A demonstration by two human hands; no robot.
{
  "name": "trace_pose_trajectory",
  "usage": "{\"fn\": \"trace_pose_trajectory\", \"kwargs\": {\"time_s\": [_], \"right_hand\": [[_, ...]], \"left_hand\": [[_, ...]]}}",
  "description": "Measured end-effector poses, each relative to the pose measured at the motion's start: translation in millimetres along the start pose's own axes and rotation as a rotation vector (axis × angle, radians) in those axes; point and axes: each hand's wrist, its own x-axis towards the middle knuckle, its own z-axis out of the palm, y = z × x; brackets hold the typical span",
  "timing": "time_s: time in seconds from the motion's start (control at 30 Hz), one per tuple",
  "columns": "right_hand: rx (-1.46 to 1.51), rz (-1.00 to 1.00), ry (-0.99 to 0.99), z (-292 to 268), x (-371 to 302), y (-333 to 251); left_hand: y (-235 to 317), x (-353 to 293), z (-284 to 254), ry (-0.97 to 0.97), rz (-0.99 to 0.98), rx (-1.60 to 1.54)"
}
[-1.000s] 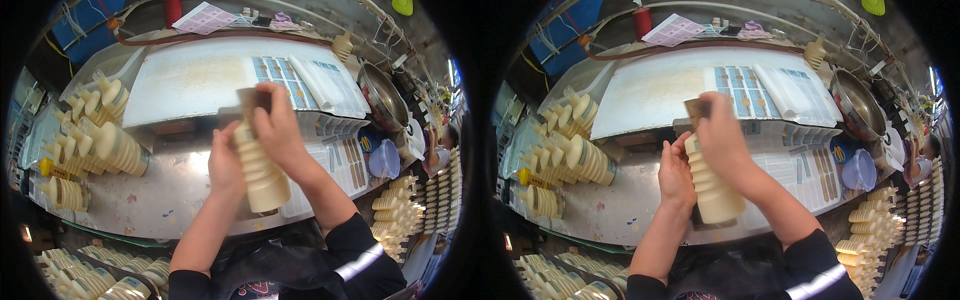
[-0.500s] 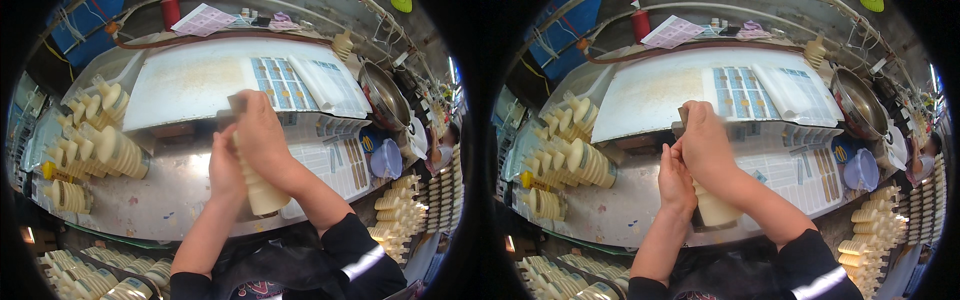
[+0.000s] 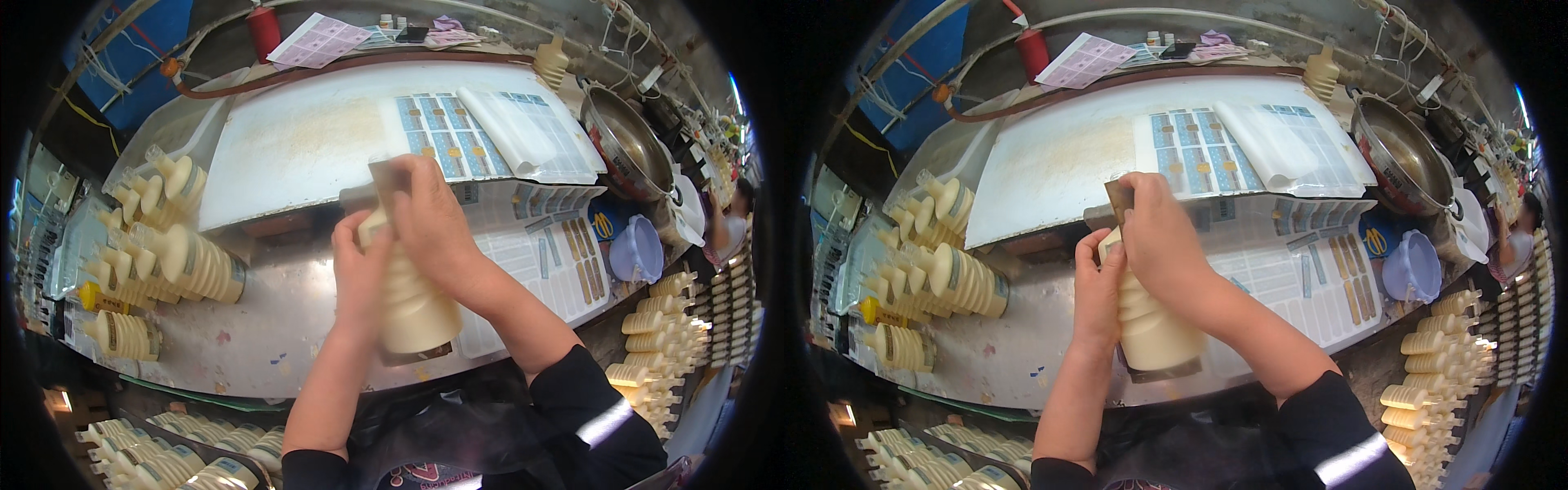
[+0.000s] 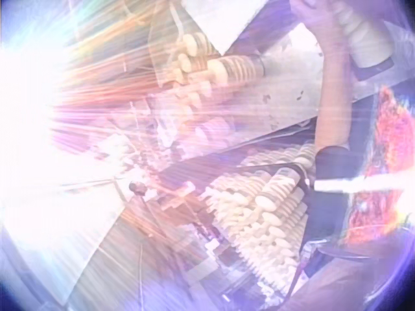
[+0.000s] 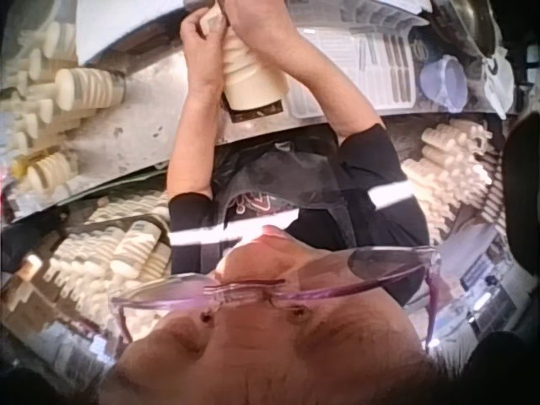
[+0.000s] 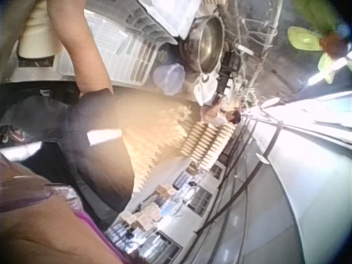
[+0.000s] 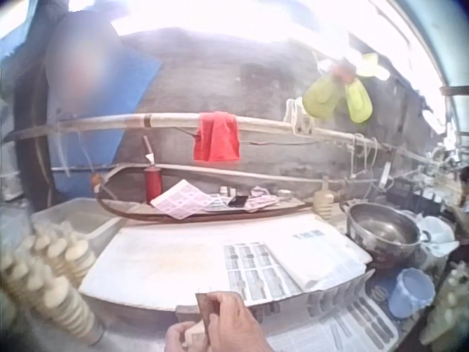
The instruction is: The person applies adhesive labels to the sides of ribbed plastic bottles. They peel each label from a sheet, wrap it around a bottle, smooth it into place, and set the labeled bottle aside. The process repeats with multiple bottles on a metal workbench.
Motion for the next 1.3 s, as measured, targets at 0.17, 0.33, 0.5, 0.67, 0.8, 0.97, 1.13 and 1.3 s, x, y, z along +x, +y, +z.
{"fn": "trace_pose_trajectory", "kwargs": {"time_s": [0.17, 0.33, 0.5, 0.67, 0.8, 0.97, 1.13, 1.3], "right_hand": [[-0.03, 0.051, 0.118, -13, -10, 53], [0.02, 0.038, 0.13, -22, -13, 63], [0.159, 0.005, 0.106, -18, -6, 21], [0.114, 0.052, 0.092, -9, -11, 50], [0.082, 0.109, 0.106, -16, -13, 64], [0.099, 0.056, 0.093, -19, -6, 30], [0.042, 0.127, 0.029, 0, 2, -3], [-0.2, 0.008, -0.03, 30, 8, -32]], "left_hand": [[2, -2, 1, -0.012, -0.026, -0.112], [-2, 0, -7, 0.071, 0.085, 0.117], [25, -50, 6, 0.099, 0.508, 1.126], [15, -61, 7, -0.004, 0.364, 1.1], [8, -61, 8, 0.029, 0.329, 1.024], [7, -59, 6, 0.047, 0.277, 0.894], [2, -59, 5, 0.054, 0.274, 0.826], [13, -57, 21, 0.102, 0.332, 0.765]]}}
